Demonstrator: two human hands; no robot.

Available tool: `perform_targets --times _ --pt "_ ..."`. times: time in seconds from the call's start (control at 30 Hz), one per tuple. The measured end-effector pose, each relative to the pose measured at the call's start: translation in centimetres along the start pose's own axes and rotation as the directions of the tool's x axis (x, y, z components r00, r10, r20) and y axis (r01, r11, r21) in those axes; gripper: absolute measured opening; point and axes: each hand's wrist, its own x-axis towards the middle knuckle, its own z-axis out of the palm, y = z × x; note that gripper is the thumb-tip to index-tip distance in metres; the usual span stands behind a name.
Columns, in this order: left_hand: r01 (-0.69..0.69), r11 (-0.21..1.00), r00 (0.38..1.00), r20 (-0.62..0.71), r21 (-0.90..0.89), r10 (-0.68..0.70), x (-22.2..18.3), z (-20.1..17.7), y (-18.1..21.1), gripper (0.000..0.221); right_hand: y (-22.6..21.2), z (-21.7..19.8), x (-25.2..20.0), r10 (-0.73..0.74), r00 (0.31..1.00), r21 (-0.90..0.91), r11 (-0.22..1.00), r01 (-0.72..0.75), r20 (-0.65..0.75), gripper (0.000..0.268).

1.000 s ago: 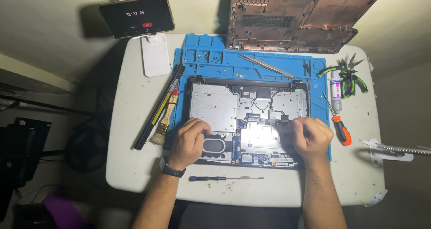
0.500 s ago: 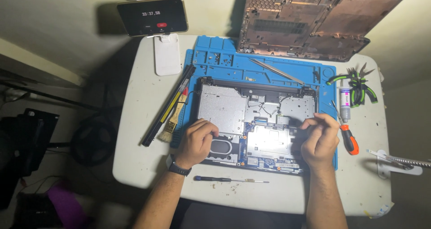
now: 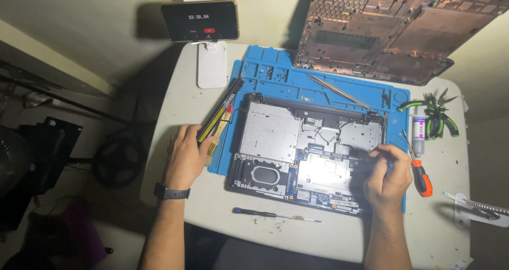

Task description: Cleaning a laptop battery with a brush and then installing it into the laptop chassis.

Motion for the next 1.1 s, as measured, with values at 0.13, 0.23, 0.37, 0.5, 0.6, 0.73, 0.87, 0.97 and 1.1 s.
perform_targets --times 0.13,0.23,0.37,0.5,0.6,0.73,0.87,0.97,1.1 --pt "0.015 1.0 0.999 0.049 0.015 -0.016 0.1 0.1 -0.1 0.045 -0.5 -0.5 0.1 0.039 0.999 -0.033 0.999 -0.04 -0.028 0.026" --pt "0.056 0.996 0.998 0.043 -0.07 -0.053 1.0 0.2 -0.5 0.045 -0.6 -0.4 0.5 0.066 0.996 -0.04 0.997 -0.068 -0.06 0.023" --pt "0.196 0.967 0.966 0.201 -0.16 -0.162 2.6 1.0 -2.4 0.056 -0.5 -0.4 -0.3 0.102 0.994 -0.089 0.991 -0.104 -0.033 0.022" --pt "0.252 0.967 0.939 0.25 -0.038 -0.235 2.8 0.2 -1.1 0.048 -0.4 -0.4 -0.6 0.124 0.992 -0.156 0.98 -0.127 -0.03 0.022" --pt "0.217 0.975 0.952 0.231 -0.047 -0.201 2.0 -0.6 -1.2 0.047 -0.7 -0.7 -0.4 0.155 0.987 -0.174 0.972 -0.159 -0.038 0.022" --pt "0.079 0.981 0.983 0.176 -0.177 -0.047 0.3 -2.7 -0.2 0.046 -0.6 -0.8 -0.5 0.162 0.986 -0.176 0.97 -0.166 -0.032 0.022" --pt "-0.238 0.937 0.964 0.051 -0.257 0.259 -0.1 -3.5 1.5 0.045 -0.3 -0.4 -0.4 0.149 0.989 -0.164 0.975 -0.149 -0.014 0.019" --pt "-0.359 0.908 0.929 0.012 -0.215 0.37 -0.4 -3.9 3.8 0.044 -0.3 -0.4 -0.3 0.129 0.991 -0.16 0.979 -0.13 -0.016 0.016" --pt "-0.325 0.924 0.925 0.138 -0.199 0.355 -0.8 -3.2 6.0 0.051 -0.3 -0.5 -0.3 0.128 0.991 -0.168 0.977 -0.132 -0.038 0.014"
